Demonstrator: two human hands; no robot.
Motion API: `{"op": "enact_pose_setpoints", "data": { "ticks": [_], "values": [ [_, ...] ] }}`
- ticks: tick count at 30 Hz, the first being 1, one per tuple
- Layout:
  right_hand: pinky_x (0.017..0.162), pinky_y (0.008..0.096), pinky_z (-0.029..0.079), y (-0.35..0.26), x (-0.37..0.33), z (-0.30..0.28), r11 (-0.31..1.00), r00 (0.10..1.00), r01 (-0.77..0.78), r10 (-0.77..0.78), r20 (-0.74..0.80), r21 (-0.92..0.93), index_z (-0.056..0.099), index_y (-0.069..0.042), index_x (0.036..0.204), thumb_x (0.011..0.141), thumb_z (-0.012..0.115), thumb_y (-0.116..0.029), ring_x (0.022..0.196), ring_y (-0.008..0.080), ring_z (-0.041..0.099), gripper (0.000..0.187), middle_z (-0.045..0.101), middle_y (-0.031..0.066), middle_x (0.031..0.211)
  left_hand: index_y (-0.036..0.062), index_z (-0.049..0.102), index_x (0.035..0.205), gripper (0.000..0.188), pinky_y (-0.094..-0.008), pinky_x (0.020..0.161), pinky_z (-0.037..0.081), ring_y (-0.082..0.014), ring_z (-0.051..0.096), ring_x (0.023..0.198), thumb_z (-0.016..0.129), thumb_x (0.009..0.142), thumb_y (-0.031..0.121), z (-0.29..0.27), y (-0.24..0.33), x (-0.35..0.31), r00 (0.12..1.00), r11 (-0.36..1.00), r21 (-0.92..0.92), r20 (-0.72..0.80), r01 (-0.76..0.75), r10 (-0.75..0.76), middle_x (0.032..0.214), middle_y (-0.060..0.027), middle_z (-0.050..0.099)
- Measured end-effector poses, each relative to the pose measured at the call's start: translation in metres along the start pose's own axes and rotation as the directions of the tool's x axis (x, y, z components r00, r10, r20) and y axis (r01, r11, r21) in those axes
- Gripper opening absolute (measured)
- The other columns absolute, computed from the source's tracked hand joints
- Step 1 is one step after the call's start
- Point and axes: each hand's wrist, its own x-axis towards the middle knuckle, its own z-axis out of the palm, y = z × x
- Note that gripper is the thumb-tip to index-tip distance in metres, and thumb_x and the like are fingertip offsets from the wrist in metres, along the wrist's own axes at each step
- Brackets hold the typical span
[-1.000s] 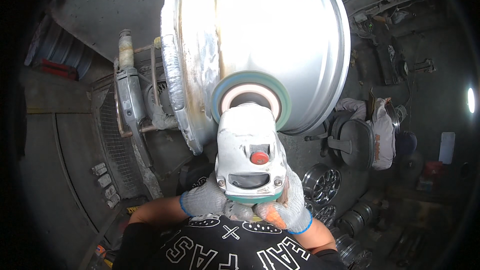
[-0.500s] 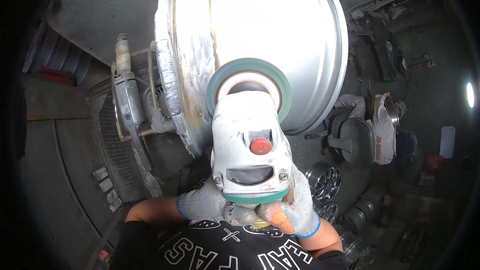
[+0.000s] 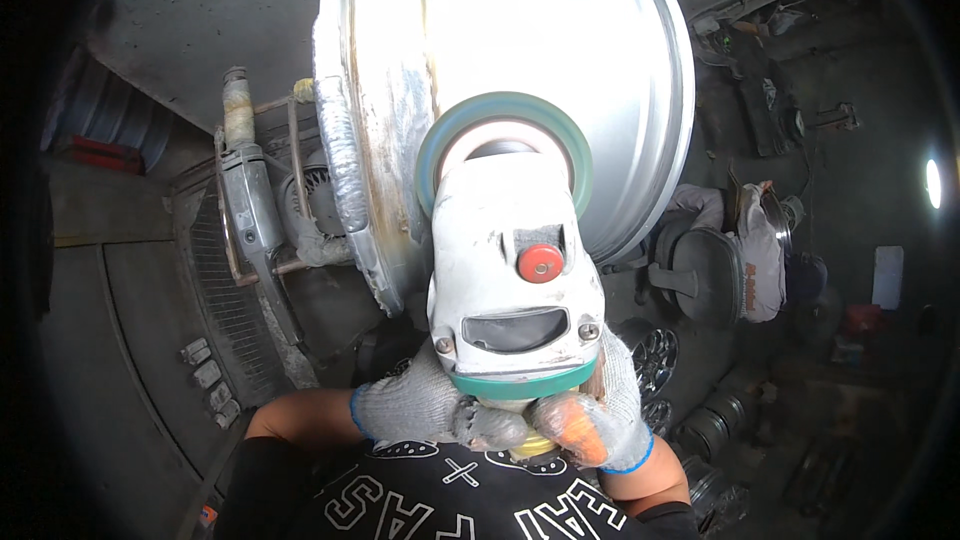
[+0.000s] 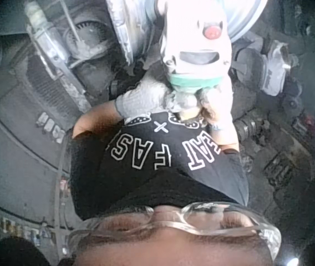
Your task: The person uses a power grinder to smooth the edges and surface of a metal car rim.
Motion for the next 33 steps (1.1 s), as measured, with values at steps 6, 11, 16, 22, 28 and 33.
{"op": "enact_pose_setpoints", "data": {
  "ticks": [6,11,16,22,28,33],
  "values": [
    [0.098,0.0340,0.040,0.000,0.000,-0.003,1.000,0.999,0.027,-0.027,-0.038,-0.015,0.038,0.005,0.132,0.067,0.081,-0.041,0.113,0.0197,0.052,0.090,0.053,0.0131,0.125,0.0029,0.046,0.127,0.068,-0.0351,0.101,0.038,-0.0202,0.049,0.116,0.079,0.073,0.027,-0.002,0.013,0.007,0.991,0.968,0.213,0.057,-0.131,0.121,0.127,-0.0107,0.050],
    [0.097,0.0340,0.042,-0.004,0.001,-0.003,1.000,0.998,-0.002,0.003,-0.056,0.018,0.039,0.005,0.130,0.068,0.081,-0.038,0.111,0.0195,0.053,0.086,0.054,0.0129,0.123,0.0021,0.043,0.130,0.074,-0.0355,0.103,0.036,-0.0206,0.046,0.119,0.080,0.072,0.028,-0.002,0.006,0.006,0.996,0.991,0.097,0.026,-0.092,0.090,0.130,-0.0114,0.046],
    [0.096,0.0338,0.042,-0.013,0.003,0.007,0.999,0.997,-0.001,0.004,-0.083,0.040,0.041,0.005,0.129,0.068,0.081,-0.036,0.110,0.0191,0.054,0.084,0.055,0.0128,0.122,0.0010,0.041,0.131,0.076,-0.0353,0.102,0.038,-0.0207,0.047,0.118,0.081,0.071,0.026,0.002,0.015,0.010,0.998,0.991,-0.121,-0.026,-0.051,0.048,0.129,-0.0115,0.047],
    [0.095,0.0344,0.044,-0.019,0.007,0.004,0.999,0.996,-0.008,0.005,-0.090,-0.033,0.043,0.005,0.128,0.067,0.081,-0.039,0.108,0.0200,0.055,0.084,0.056,0.0130,0.120,0.0006,0.038,0.129,0.078,-0.0360,0.098,0.043,-0.0220,0.051,0.115,0.081,0.069,0.024,0.001,0.029,0.016,0.999,0.996,-0.082,-0.001,-0.032,0.032,0.126,-0.0125,0.049],
    [0.094,0.0352,0.045,-0.027,0.009,0.021,0.997,0.991,0.012,-0.003,-0.132,0.070,0.044,0.005,0.127,0.067,0.081,-0.041,0.108,0.0213,0.056,0.085,0.056,0.0137,0.120,0.0004,0.039,0.128,0.078,-0.0359,0.095,0.045,-0.0226,0.053,0.113,0.081,0.069,0.029,-0.007,0.029,0.017,0.997,0.987,0.148,0.050,-0.060,0.053,0.122,-0.0137,0.052],
    [0.095,0.0353,0.044,-0.032,0.010,0.024,0.998,0.987,0.018,-0.010,-0.163,0.052,0.043,0.005,0.128,0.067,0.081,-0.042,0.109,0.0215,0.056,0.086,0.056,0.0141,0.121,0.0007,0.039,0.128,0.077,-0.0355,0.095,0.045,-0.0224,0.053,0.112,0.081,0.069,0.028,-0.006,0.029,0.019,0.998,0.999,-0.015,0.048,-0.034,0.035,0.121,-0.0133,0.052]
  ]
}}
